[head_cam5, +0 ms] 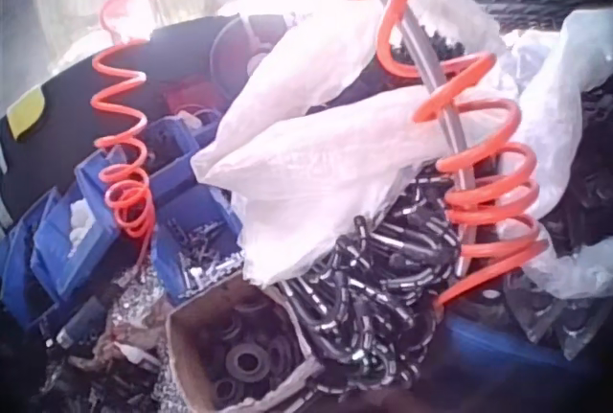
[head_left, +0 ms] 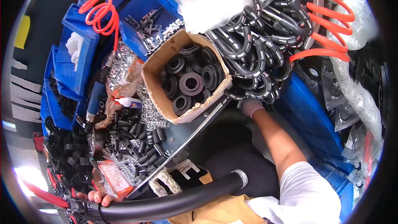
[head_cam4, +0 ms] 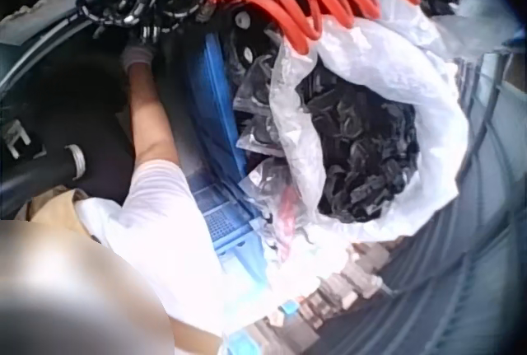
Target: The person assembles a mechanical housing by securing screws, washers, a spring, and plastic fittings into it with an electric screwdriver and pliers.
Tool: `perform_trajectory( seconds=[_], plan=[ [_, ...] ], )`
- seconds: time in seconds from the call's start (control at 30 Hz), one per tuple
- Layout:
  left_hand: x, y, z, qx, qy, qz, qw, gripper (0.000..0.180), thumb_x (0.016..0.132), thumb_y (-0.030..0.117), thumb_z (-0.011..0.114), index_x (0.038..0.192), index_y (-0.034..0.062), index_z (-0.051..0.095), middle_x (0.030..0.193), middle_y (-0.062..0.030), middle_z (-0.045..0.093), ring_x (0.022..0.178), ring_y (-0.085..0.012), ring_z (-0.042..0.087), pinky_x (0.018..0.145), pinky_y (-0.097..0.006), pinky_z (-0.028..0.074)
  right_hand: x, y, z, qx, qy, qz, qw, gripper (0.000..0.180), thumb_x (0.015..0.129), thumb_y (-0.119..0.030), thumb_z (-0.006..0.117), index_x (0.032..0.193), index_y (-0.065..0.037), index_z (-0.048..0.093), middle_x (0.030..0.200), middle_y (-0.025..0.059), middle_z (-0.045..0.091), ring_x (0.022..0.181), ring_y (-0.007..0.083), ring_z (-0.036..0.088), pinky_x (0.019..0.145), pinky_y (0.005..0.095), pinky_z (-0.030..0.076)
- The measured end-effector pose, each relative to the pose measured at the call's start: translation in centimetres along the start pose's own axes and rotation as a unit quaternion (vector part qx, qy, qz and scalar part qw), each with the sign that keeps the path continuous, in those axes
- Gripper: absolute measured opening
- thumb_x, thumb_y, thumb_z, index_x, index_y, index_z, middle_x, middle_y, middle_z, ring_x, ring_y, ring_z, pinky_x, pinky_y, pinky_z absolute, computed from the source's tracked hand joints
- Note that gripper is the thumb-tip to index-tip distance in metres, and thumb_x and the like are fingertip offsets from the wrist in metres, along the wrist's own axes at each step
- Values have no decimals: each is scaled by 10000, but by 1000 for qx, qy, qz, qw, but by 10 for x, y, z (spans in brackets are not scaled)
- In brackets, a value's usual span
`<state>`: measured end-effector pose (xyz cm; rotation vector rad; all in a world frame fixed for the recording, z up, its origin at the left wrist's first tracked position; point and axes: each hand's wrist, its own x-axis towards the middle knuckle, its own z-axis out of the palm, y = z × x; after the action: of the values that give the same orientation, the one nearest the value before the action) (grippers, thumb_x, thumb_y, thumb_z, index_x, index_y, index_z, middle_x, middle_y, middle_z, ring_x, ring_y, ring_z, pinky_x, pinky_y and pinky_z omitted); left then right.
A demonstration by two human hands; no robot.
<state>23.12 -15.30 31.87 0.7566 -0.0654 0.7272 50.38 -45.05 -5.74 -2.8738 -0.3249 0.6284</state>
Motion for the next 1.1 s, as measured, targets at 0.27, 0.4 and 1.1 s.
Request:
perform_trajectory(
  seconds=[0.27,0.4,1.1],
  plan=[
    [1,-29,-1,-19,2,13,1000,654,798,402,735,1290,30,519,1143,-124,474,1074,-248,484,877,-364,472,-38,32,4,-87,-111,-49,989,503,922,-226,496,1421,-163,496,1503,190,400,1378,405,381,1096,499,359],
    [-4,-23,-4,-20,17,9,1000,649,779,359,759,1280,10,540,1169,-131,499,1111,-252,486,909,-373,479,2,16,18,-51,-117,-7,992,478,934,-212,464,1409,-163,505,1487,176,433,1392,327,387,1102,483,364],
    [33,8,-27,24,101,30,994,637,830,273,724,1293,-33,411,1172,-156,531,1006,-270,600,941,-399,518,-174,-35,-96,831,-132,-251,479,727,744,-231,854,1308,-12,451,1359,173,480,1229,245,506,1044,425,437]
  ],
)
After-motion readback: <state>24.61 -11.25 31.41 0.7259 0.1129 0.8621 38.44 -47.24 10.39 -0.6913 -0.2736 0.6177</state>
